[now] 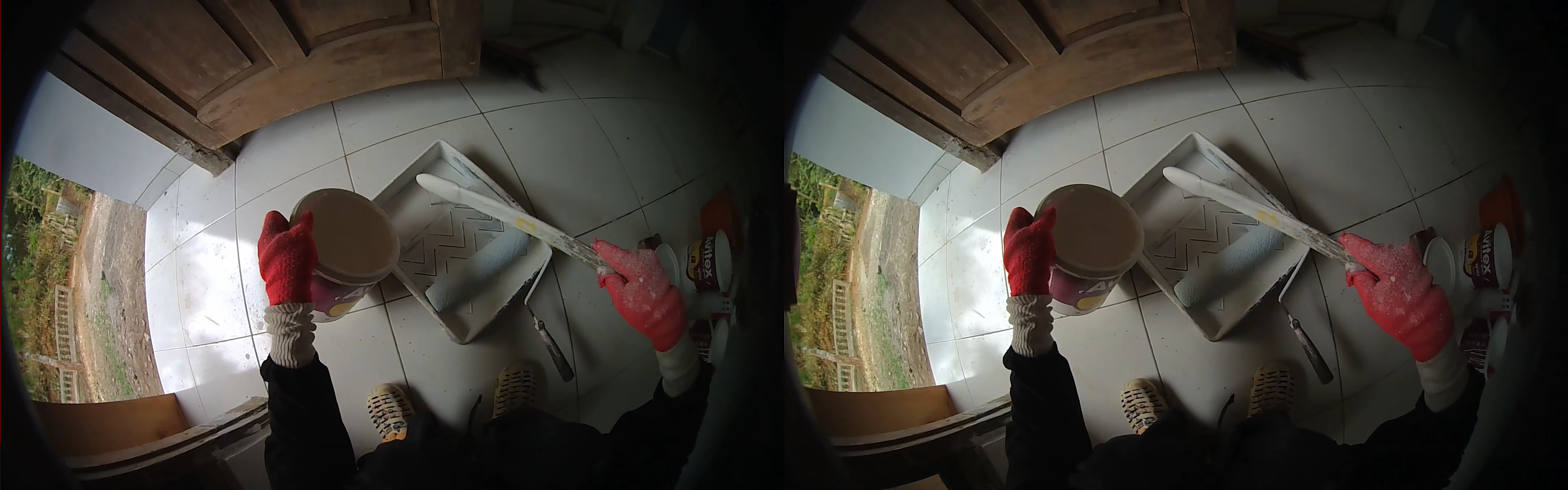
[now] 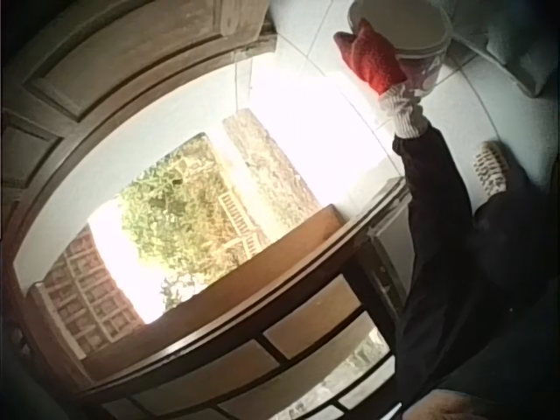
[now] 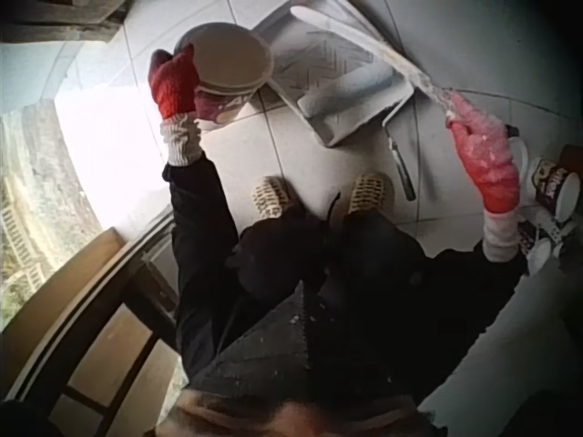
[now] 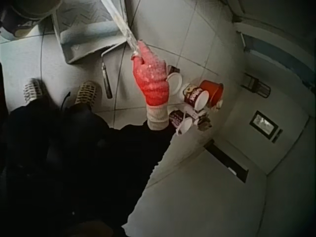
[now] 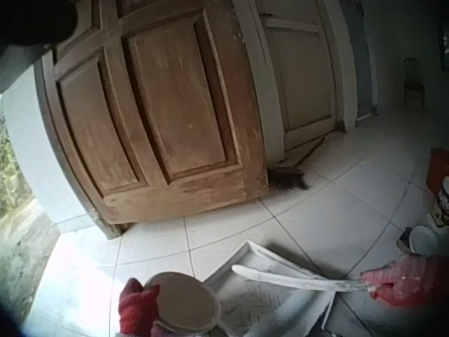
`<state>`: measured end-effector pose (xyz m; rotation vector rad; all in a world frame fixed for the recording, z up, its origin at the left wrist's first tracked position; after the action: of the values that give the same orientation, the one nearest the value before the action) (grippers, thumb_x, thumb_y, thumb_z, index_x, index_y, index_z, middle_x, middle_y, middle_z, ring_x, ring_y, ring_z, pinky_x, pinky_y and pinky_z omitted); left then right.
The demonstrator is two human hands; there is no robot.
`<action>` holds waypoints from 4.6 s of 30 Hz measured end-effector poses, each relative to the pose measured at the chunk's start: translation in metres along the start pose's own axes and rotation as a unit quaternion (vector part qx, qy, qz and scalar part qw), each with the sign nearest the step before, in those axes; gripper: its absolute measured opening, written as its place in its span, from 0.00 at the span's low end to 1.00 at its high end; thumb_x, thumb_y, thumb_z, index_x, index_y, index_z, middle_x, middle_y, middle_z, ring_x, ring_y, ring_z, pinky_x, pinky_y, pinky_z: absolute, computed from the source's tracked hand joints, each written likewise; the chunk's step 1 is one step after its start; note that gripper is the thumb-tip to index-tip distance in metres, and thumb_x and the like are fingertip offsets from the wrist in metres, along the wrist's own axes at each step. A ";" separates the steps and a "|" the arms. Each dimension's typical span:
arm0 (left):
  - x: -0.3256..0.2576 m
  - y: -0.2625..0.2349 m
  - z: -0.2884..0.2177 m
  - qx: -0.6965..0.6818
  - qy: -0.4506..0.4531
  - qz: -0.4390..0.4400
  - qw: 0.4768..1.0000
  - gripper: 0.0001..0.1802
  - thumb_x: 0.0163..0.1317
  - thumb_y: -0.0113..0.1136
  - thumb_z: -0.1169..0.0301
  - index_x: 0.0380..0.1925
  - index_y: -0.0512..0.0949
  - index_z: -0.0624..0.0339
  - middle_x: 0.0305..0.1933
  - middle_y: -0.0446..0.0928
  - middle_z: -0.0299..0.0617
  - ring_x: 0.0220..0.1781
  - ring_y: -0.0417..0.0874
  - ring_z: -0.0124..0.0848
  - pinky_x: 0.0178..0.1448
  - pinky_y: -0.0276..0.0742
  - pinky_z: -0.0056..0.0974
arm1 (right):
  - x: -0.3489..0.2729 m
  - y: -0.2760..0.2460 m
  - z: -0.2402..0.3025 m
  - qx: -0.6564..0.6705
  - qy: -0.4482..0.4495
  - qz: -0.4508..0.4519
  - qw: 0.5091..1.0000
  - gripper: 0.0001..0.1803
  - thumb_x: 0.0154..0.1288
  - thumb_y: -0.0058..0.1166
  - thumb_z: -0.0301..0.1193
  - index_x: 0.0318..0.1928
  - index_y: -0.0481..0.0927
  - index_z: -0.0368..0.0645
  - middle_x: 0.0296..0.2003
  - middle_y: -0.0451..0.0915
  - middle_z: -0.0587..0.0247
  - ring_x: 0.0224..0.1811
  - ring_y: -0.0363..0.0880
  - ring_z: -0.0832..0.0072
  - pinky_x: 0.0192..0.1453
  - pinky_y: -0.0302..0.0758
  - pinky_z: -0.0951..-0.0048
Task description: The person carries a paint tray and roller into a room and pours paint from one bucket into another. They stir the paint using a wooden stick and then scrape the stick against the edge of the paint tray.
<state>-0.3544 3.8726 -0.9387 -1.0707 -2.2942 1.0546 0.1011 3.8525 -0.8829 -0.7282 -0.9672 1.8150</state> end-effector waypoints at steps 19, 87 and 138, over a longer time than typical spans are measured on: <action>-0.038 -0.023 0.119 -0.279 -0.117 -0.113 0.946 0.15 0.48 0.61 0.66 0.19 0.64 0.58 0.19 0.64 0.34 0.22 0.66 0.26 0.26 0.64 0.32 | 0.017 0.007 0.021 -0.288 -0.063 -0.022 0.955 0.21 0.54 0.54 0.24 0.51 0.73 0.43 0.28 0.74 0.58 0.30 0.76 0.62 0.32 0.73 0.65; -0.259 0.231 0.000 -0.372 -0.333 0.498 0.709 0.30 0.62 0.57 0.60 0.57 0.62 0.69 0.46 0.72 0.52 0.42 0.79 0.41 0.46 0.79 0.41 | 0.080 0.055 -0.016 -0.144 0.057 -0.001 0.988 0.20 0.57 0.50 0.26 0.52 0.73 0.45 0.34 0.75 0.52 0.34 0.76 0.55 0.37 0.75 0.60; -0.215 0.249 -0.090 -0.546 -0.253 0.496 0.626 0.19 0.65 0.52 0.63 0.52 0.69 0.61 0.49 0.74 0.42 0.49 0.77 0.36 0.55 0.74 0.40 | 0.102 0.115 -0.037 0.052 0.080 0.023 0.995 0.23 0.59 0.48 0.36 0.54 0.72 0.41 0.34 0.78 0.44 0.40 0.77 0.50 0.45 0.74 0.58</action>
<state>-0.0450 3.8525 -1.0809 -3.1107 -2.7333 -0.0770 0.0385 3.9268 -1.0080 -0.8225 -0.7528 1.8021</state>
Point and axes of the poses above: each hand's wrist, its own x-axis towards the middle knuckle, its own y-axis out of the palm, z = x × y, the point moved 9 cm from there along x, towards the middle knuckle
